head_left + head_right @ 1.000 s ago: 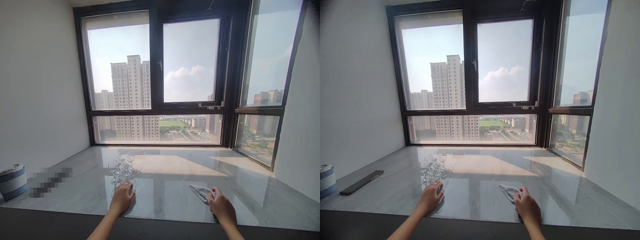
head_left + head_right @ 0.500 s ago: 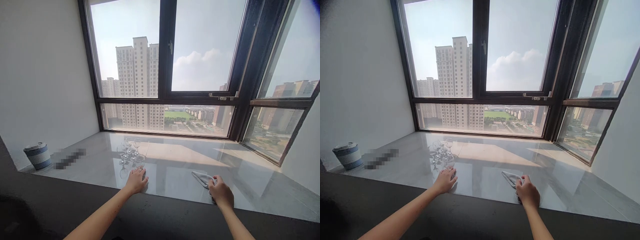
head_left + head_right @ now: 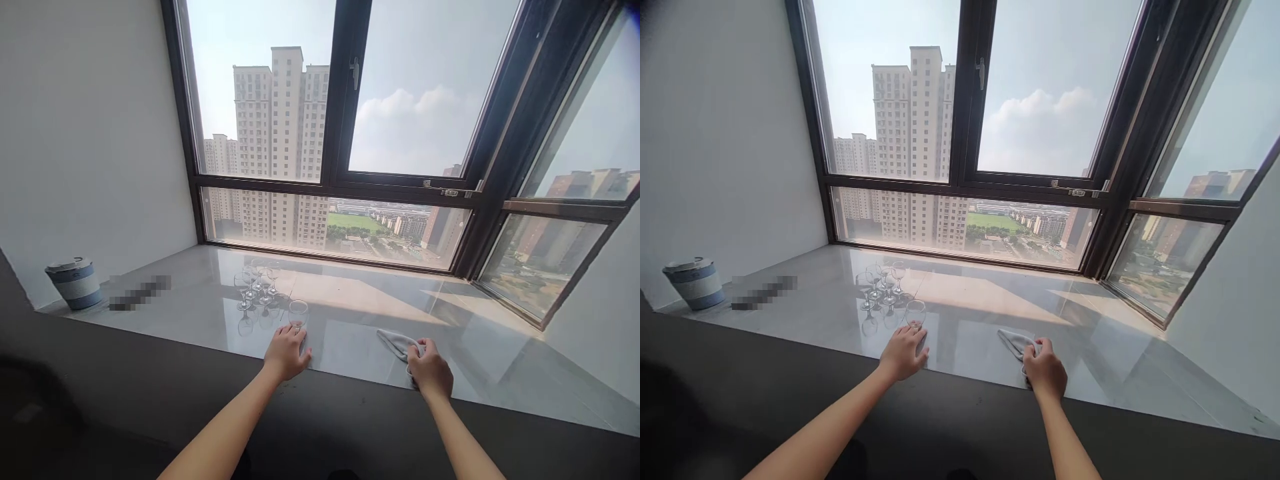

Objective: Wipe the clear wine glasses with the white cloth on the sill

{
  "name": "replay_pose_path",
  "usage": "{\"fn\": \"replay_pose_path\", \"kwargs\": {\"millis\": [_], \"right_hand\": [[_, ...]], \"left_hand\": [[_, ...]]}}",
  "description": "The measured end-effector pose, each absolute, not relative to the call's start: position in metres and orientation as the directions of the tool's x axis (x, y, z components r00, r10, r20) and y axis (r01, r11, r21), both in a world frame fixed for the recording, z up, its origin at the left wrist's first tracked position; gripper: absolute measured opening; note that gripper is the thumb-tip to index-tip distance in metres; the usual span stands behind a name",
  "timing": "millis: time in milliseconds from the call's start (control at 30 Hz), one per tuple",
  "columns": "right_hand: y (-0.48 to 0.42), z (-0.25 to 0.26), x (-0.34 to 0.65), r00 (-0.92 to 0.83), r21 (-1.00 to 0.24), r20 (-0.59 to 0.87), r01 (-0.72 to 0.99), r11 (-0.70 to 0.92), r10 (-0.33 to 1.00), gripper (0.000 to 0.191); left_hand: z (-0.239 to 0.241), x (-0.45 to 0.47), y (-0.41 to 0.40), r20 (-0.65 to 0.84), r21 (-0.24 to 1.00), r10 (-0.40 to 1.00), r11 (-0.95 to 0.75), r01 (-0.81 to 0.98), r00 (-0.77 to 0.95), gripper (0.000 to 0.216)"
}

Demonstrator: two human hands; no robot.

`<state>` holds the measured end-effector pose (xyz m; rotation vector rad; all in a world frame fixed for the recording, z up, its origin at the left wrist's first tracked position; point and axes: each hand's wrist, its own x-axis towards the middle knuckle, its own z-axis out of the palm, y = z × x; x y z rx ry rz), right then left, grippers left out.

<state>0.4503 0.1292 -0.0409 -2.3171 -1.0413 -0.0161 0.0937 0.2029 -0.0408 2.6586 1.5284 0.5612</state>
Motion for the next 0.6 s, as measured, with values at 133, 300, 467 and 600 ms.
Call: {"fn": "replay_pose_path", "kwargs": {"millis": [133,300,467,600], "right_hand": [[0.124,-0.044,0.444,0.640,-0.456,0.534,0.768,-0.449,0.552,0.054],[0.121,-0.043,0.434,0.573,-0.357,0.667,0.807,-0.471,0.477,0.059],[0.122,-0.039,0.433,0.585,-0.279,0.588,0.795,-0.539,0.559,0.062],[0.120,-0.043,0.430,0.603,-0.243,0.286,0.798,-0.552,0.745,0.061]], "left_hand": [[-0.039,0.095,0.201,0.299,0.203,0.841,-0.517,0.832,0.450,0.046],[-0.040,0.095,0.200,0.307,0.174,0.843,-0.507,0.844,0.443,0.045],[-0.039,0.095,0.200,0.309,0.164,0.842,-0.506,0.847,0.443,0.046],[-0.038,0.094,0.200,0.296,0.164,0.846,-0.503,0.849,0.444,0.048]]}}
